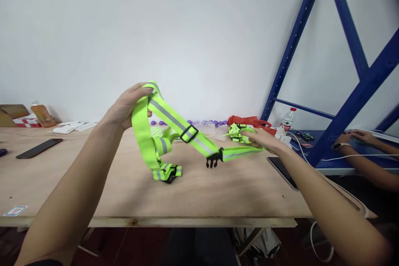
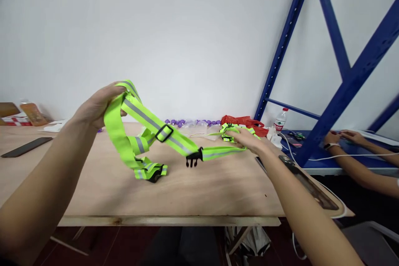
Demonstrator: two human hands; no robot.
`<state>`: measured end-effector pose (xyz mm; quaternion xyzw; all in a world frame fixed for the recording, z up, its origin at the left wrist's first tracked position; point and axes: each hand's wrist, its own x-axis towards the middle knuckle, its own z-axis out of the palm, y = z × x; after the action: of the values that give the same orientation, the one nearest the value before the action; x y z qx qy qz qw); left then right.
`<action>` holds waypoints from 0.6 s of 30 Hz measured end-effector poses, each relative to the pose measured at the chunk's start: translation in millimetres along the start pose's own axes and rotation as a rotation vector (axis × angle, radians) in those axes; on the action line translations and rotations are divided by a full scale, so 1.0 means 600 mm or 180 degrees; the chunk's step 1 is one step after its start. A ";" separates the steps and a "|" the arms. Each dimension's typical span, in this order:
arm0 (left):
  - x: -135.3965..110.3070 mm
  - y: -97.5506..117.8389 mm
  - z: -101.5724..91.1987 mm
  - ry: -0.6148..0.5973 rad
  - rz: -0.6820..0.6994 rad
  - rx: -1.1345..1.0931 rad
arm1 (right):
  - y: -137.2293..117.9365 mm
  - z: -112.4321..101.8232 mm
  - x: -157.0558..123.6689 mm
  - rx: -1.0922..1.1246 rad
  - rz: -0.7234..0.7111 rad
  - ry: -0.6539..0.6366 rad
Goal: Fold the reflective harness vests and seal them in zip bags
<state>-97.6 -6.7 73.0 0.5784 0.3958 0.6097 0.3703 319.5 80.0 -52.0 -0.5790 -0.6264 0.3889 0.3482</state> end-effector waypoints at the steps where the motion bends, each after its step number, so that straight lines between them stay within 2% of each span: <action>1: -0.002 -0.004 0.010 -0.0015 -0.0010 0.0182 | 0.013 0.013 0.002 -0.0328 0.0150 -0.0158; 5: -0.001 -0.035 0.041 -0.0524 -0.0166 0.1245 | 0.060 0.053 0.001 -0.0819 0.0494 -0.0334; 7: 0.004 -0.053 0.053 -0.0885 -0.0328 0.1339 | 0.078 0.063 0.000 -0.0946 0.0571 -0.0270; 9: 0.009 -0.071 0.066 -0.1071 -0.0435 0.1176 | 0.087 0.068 0.001 -0.0982 0.0488 -0.0064; 12: 0.014 -0.096 0.091 -0.1018 -0.0532 0.0867 | 0.081 0.076 -0.001 -0.0911 0.0089 0.0537; 15: 0.016 -0.114 0.121 -0.0939 -0.0533 0.0638 | 0.055 0.112 -0.025 -0.0750 -0.0387 0.1085; 17: 0.016 -0.122 0.140 -0.0956 -0.0485 0.0544 | 0.032 0.154 -0.053 -0.0495 -0.0732 0.1018; 18: 0.016 -0.125 0.148 -0.0975 -0.0462 0.0507 | 0.020 0.178 -0.067 -0.0162 -0.0991 0.0736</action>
<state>-9.8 37.6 10.3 0.6619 0.4225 0.4529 0.4222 233.8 31.0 -110.6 -0.5245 -0.6738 0.2453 0.4591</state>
